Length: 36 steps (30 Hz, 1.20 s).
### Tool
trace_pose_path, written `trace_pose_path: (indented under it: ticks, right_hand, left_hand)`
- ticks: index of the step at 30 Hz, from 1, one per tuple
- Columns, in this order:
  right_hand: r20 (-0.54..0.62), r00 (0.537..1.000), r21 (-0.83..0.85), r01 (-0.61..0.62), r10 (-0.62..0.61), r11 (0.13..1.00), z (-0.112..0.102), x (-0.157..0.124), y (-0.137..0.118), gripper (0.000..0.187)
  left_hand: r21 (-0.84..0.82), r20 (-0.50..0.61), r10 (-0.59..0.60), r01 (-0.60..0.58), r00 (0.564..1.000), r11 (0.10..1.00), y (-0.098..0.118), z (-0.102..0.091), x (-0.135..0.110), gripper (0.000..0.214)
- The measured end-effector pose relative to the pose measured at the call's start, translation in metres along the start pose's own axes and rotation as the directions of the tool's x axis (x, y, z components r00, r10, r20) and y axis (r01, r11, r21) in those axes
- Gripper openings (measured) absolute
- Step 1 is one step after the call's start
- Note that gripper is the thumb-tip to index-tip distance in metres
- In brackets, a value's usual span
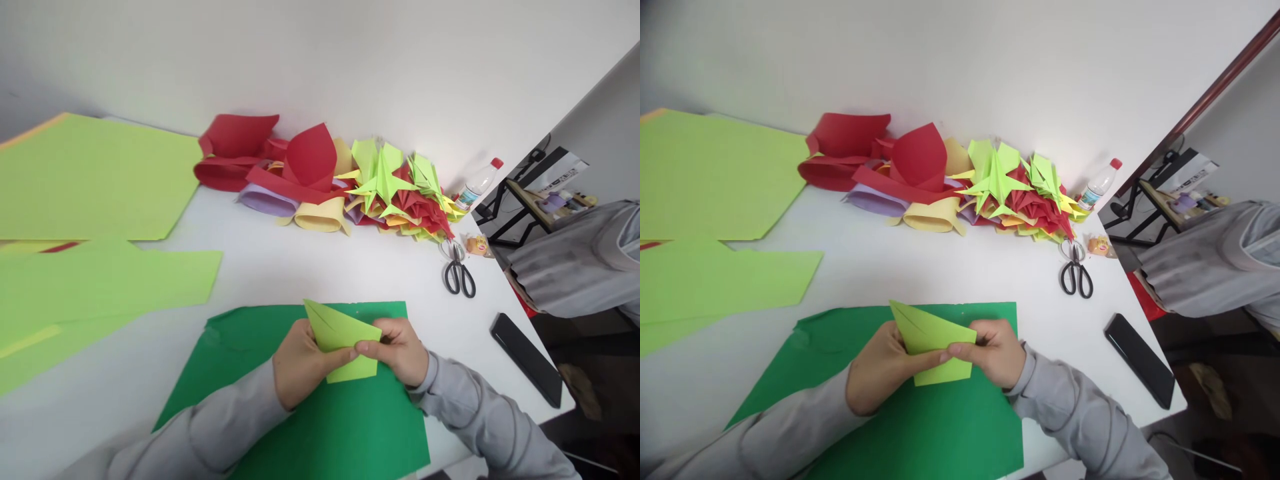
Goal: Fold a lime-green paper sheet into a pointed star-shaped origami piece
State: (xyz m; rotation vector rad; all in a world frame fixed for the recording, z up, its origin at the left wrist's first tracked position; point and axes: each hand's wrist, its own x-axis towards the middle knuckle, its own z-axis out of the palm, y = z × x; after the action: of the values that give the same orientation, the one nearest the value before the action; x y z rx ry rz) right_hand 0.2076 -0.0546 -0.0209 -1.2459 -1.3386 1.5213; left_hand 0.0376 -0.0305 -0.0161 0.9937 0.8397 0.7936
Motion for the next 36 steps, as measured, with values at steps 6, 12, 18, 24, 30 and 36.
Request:
trace_pose_path:
  ticks: [6,12,18,24,30,36]
  right_hand:
    - [-0.024,0.999,-0.006,0.043,-0.043,0.999,-0.004,-0.002,0.000,0.051]
    - [-0.148,0.989,0.107,0.037,-0.021,0.994,-0.006,0.001,0.001,0.052]
    - [-0.237,0.971,0.108,0.065,-0.038,0.992,-0.007,0.004,-0.001,0.051]
    - [-0.285,0.956,0.044,0.086,-0.070,0.995,-0.013,0.007,0.003,0.048]
    - [-0.113,0.989,0.052,0.100,-0.094,0.994,-0.011,0.007,-0.001,0.041]
    - [-0.225,0.966,0.125,0.158,-0.127,0.980,-0.017,0.013,-0.003,0.036]
  left_hand:
    - [-0.063,0.037,-0.078,0.080,0.996,0.995,0.000,-0.002,0.000,0.032]
    - [0.030,0.024,-0.114,0.113,0.993,0.993,0.005,0.003,0.002,0.030]
    - [0.060,-0.002,-0.177,0.177,0.984,0.982,0.009,0.004,0.001,0.029]
    - [0.069,-0.001,-0.162,0.161,0.987,0.985,0.006,0.002,0.002,0.030]
    - [0.085,-0.100,-0.109,0.118,0.989,0.989,0.007,0.002,0.002,0.030]
    - [0.157,-0.128,-0.055,0.075,0.990,0.985,0.011,-0.002,0.000,0.035]
